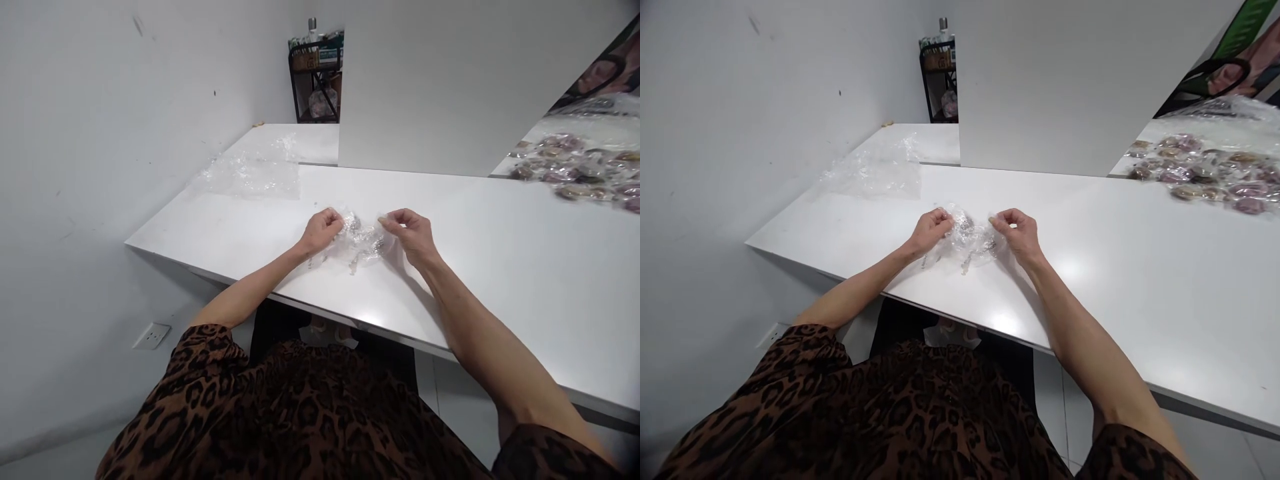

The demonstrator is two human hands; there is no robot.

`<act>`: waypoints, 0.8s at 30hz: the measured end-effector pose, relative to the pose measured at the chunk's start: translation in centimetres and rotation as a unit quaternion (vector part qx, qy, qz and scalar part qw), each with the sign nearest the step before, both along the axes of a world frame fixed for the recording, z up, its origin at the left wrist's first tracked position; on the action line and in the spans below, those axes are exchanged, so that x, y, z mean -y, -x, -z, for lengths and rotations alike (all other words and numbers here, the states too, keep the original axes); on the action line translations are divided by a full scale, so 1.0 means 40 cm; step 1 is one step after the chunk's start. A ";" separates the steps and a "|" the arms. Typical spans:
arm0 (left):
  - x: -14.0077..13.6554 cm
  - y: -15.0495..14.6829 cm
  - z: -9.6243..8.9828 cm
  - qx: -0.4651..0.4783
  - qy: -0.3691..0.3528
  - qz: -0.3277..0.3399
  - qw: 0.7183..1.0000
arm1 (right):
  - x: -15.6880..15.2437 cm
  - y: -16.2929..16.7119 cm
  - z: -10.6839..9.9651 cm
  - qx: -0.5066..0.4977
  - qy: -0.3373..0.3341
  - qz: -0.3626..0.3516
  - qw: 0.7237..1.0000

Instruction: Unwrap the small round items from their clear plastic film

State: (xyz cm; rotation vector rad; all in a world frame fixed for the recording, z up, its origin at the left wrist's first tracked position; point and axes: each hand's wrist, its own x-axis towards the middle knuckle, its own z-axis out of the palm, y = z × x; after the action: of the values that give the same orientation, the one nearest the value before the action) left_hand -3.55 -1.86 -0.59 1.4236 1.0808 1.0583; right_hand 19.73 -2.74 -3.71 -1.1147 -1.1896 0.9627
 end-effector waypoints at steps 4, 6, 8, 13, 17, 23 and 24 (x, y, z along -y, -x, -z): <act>-0.005 0.034 0.011 0.110 0.148 -0.128 0.974 | 0.003 -0.037 -0.050 -0.072 -0.094 -0.005 0.993; 0.000 0.056 0.018 0.153 0.197 -0.141 0.958 | 0.009 -0.070 -0.073 -0.097 -0.105 -0.040 0.989; 0.017 0.080 0.023 0.154 0.221 -0.131 0.954 | 0.014 -0.111 -0.086 -0.090 -0.079 -0.084 0.989; 0.081 0.127 0.013 -0.051 0.122 -0.108 0.985 | 0.017 -0.201 -0.079 0.048 0.056 -0.148 0.986; 0.115 0.120 -0.030 -0.273 -0.209 -0.143 0.928 | 0.019 -0.227 -0.077 0.093 0.079 -0.153 0.981; 0.093 0.057 -0.060 -0.504 -0.239 0.175 0.811 | 0.014 -0.263 -0.065 0.042 0.067 -0.108 0.991; 0.088 0.049 -0.056 -0.515 -0.217 0.186 0.808 | 0.007 -0.268 -0.056 0.032 0.073 -0.086 0.993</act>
State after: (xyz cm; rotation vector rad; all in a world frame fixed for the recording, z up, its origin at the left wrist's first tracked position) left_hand -5.50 -5.38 1.67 2.6028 1.2142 0.1543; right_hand 30.46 -3.01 -1.45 -1.1797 -1.3009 1.1679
